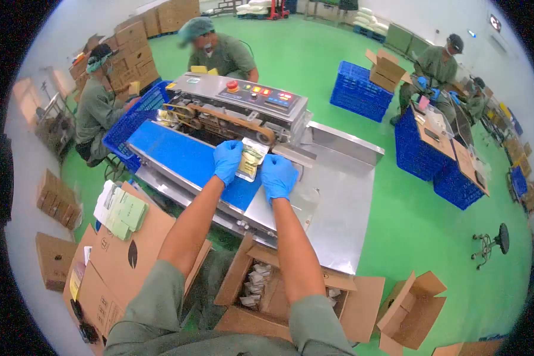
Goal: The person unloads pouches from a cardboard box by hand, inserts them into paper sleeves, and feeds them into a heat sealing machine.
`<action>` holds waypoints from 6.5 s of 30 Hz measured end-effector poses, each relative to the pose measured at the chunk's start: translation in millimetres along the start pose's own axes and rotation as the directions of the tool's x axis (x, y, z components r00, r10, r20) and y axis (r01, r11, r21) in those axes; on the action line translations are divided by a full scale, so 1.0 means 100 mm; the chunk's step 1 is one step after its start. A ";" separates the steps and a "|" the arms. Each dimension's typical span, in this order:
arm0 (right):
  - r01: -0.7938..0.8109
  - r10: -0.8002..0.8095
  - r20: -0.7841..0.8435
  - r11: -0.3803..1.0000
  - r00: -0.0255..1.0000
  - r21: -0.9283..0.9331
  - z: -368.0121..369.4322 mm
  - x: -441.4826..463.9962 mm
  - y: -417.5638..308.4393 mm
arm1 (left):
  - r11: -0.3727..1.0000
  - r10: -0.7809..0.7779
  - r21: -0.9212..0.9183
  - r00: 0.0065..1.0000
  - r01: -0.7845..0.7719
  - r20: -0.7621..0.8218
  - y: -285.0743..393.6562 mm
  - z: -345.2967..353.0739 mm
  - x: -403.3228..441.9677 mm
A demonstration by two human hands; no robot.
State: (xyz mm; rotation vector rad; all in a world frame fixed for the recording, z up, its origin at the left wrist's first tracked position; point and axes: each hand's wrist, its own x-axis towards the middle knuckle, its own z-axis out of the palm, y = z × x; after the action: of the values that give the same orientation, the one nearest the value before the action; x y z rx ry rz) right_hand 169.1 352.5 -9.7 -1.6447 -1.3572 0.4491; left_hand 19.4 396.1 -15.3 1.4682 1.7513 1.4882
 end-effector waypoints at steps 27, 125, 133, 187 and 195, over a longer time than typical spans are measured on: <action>0.487 -0.146 0.789 0.848 0.596 -0.211 -1.67 -2.94 1.49 | 0.737 0.631 0.170 0.756 -0.655 0.176 0.72 0.02 -1.44; 0.435 -0.303 0.469 0.877 0.829 -0.204 -1.87 -2.22 0.44 | 0.735 0.641 0.202 0.761 -0.647 0.101 0.57 0.22 -1.38; 0.535 -0.251 0.814 0.841 0.524 -0.085 -0.95 -3.07 1.45 | 0.697 0.681 0.270 0.731 -0.664 0.040 0.50 0.25 -1.37; 0.169 -0.136 -0.104 0.865 0.985 0.472 -1.11 -0.77 0.28 | 0.693 0.108 -0.694 0.923 0.197 0.370 0.64 0.06 -1.35; 0.100 0.065 -0.206 0.710 0.976 0.698 -0.83 -0.47 0.27 | 0.677 -0.068 -0.700 0.966 0.227 0.248 0.67 0.39 -1.02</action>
State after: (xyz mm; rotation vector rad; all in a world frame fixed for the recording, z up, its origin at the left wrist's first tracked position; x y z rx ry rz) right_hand 232.1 276.4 -1.9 -0.9920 -0.8629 0.6604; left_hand 117.7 315.6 -0.7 0.9710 0.9273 1.6034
